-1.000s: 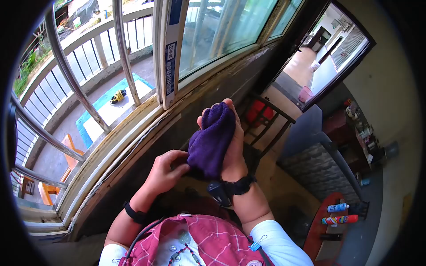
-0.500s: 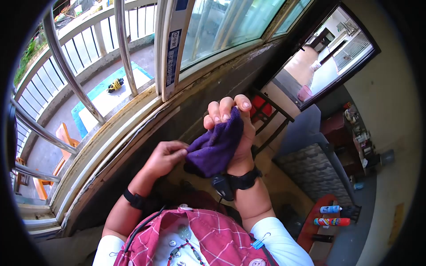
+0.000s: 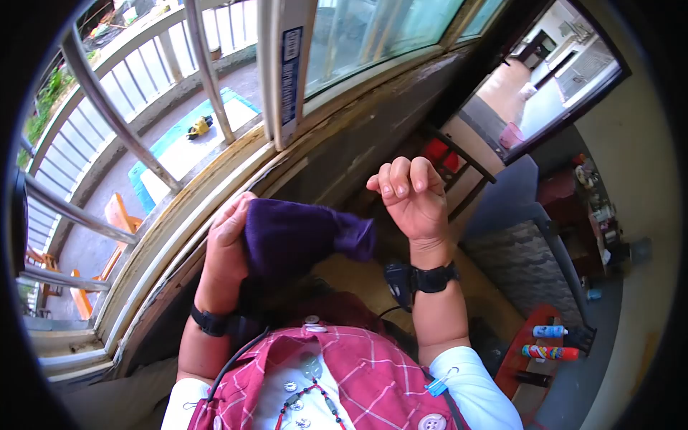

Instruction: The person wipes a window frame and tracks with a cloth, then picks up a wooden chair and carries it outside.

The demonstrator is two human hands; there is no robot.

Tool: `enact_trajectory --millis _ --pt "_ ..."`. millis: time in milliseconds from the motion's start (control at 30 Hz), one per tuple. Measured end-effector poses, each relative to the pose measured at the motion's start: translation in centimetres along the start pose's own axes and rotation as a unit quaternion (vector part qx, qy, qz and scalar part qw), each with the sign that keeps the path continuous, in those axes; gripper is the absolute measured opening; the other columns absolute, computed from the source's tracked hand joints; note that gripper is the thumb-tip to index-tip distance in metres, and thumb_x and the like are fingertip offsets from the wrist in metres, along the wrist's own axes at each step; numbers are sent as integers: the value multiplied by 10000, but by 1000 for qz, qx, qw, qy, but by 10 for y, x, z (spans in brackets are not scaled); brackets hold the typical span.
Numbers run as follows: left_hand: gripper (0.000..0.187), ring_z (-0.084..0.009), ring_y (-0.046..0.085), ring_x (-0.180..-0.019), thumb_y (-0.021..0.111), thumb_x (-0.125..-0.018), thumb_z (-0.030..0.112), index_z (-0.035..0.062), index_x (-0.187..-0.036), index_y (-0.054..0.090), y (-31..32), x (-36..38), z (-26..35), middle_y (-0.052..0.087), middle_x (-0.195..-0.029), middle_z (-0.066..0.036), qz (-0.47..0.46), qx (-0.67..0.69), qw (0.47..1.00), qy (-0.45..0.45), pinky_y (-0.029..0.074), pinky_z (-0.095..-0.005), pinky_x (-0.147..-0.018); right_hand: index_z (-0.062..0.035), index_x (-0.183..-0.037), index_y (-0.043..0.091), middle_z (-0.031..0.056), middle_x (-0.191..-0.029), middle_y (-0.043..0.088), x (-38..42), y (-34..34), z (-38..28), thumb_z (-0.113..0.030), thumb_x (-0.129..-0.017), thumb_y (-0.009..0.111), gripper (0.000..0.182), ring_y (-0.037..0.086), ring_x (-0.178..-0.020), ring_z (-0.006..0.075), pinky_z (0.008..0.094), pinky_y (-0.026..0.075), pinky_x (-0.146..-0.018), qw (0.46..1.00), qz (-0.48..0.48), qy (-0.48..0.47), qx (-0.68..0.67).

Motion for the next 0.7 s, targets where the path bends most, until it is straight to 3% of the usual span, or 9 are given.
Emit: enact_trajectory --millis 100,167,200,333,433,533,567,667,700 --pt "206 -45 505 -636 487 -1010 213 56 -909 575 13 13 9 558 -743 35 -21 -102 995 -8 424 -208 -587 -116 -932 576 29 -880 576 2 2 31 -129 -913 613 44 575 -896 190 404 469 -960 1000 2 30 9" --pt "236 -36 484 -633 492 -1014 244 59 -894 575 22 21 19 541 -736 45 -38 -141 989 6 406 -206 -577 -59 -1087 580 71 -1042 607 12 9 70 -161 -884 632 233 588 -1022 200 380 440 -1003 976 43 155 147" --pt "254 -34 476 -630 499 -1014 267 59 -890 575 23 25 23 534 -729 51 -35 -124 992 10 399 -204 -572 2 -1225 532 115 -1189 588 19 13 92 -190 -850 657 439 560 -1144 201 353 410 -1034 965 9 214 150" --pt "250 -28 447 -694 537 -1001 271 48 -892 563 28 47 48 516 -764 50 -63 -159 984 56 391 -202 -606 -8 -1346 486 80 -1229 571 26 66 152 -308 -811 760 672 516 -1183 178 319 387 -1025 901 -139 344 224" --pt "199 -33 451 -717 605 -963 212 31 -893 559 29 70 66 510 -778 43 -66 -216 973 56 391 -206 -622 -35 -1151 651 53 -950 635 16 79 167 -132 -844 708 327 619 -894 166 316 492 -787 867 -214 327 308" --pt "154 -39 464 -708 663 -901 132 4 -862 587 8 101 89 513 -763 27 25 -308 946 100 391 -220 -611 -45 -1048 698 58 -772 609 3 95 154 -91 -827 707 226 593 -705 199 330 472 -652 852 -267 262 365" --pt "138 -87 500 -672 685 -870 111 1 -838 608 1 114 99 537 -737 -11 72 -348 928 115 404 -244 -604 -45 -1048 698 58 -772 609 -2 100 151 -91 -827 707 226 593 -705 199 330 472 -652 854 -272 262 359" --pt "115 -211 586 -653 739 -782 45 11 -788 629 10 150 132 599 -714 -80 119 -523 816 215 450 -291 -606 -68 -1007 713 64 -681 548 -23 128 117 -115 -727 758 287 533 -634 244 353 419 -585 812 -302 71 495" --pt "119 -204 596 -635 768 -763 48 17 -813 664 17 162 142 612 -709 -79 134 -560 776 257 460 -294 -591 -68 -1007 713 64 -681 548 -29 136 114 -115 -727 758 287 533 -634 244 353 419 -585 813 -300 73 494"
Point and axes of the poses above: each hand's wrist, its own x-axis away from the middle knuckle, its own y-axis out of the palm, z = x × y, the point moved 9 cm from there along -x, towards the middle knuckle
